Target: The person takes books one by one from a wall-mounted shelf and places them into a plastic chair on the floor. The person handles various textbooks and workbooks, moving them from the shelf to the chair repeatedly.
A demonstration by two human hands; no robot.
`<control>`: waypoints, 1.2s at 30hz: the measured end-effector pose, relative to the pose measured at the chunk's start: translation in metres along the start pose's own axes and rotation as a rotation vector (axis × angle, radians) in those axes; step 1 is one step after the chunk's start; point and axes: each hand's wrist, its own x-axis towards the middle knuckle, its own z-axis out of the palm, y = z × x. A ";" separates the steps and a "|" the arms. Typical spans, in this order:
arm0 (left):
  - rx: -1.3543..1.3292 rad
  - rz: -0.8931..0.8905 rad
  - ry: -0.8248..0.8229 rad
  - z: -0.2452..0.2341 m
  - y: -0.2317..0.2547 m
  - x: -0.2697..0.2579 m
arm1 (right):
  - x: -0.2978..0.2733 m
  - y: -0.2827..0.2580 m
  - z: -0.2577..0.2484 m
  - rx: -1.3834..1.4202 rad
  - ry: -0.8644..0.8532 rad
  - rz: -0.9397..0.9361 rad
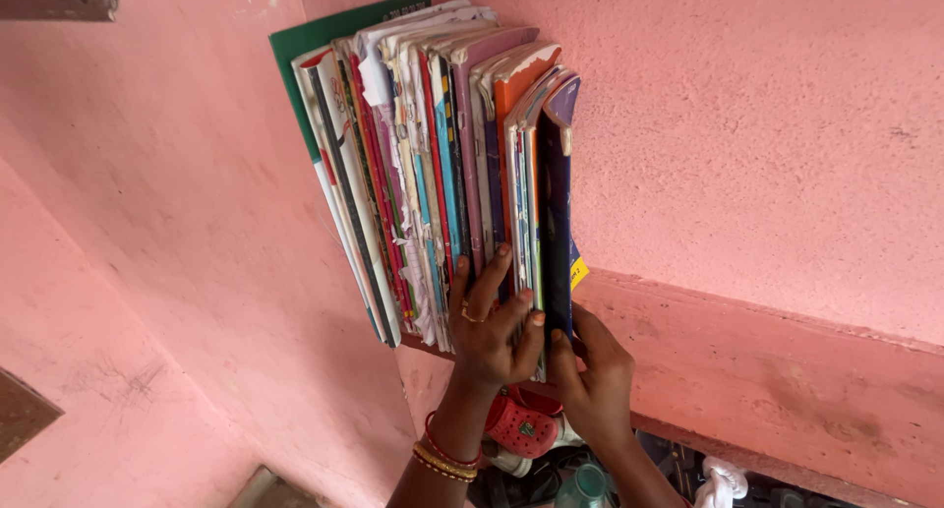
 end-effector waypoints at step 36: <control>-0.547 -0.717 -0.149 -0.027 0.075 -0.009 | -0.039 -0.019 -0.011 -0.221 -0.073 -0.315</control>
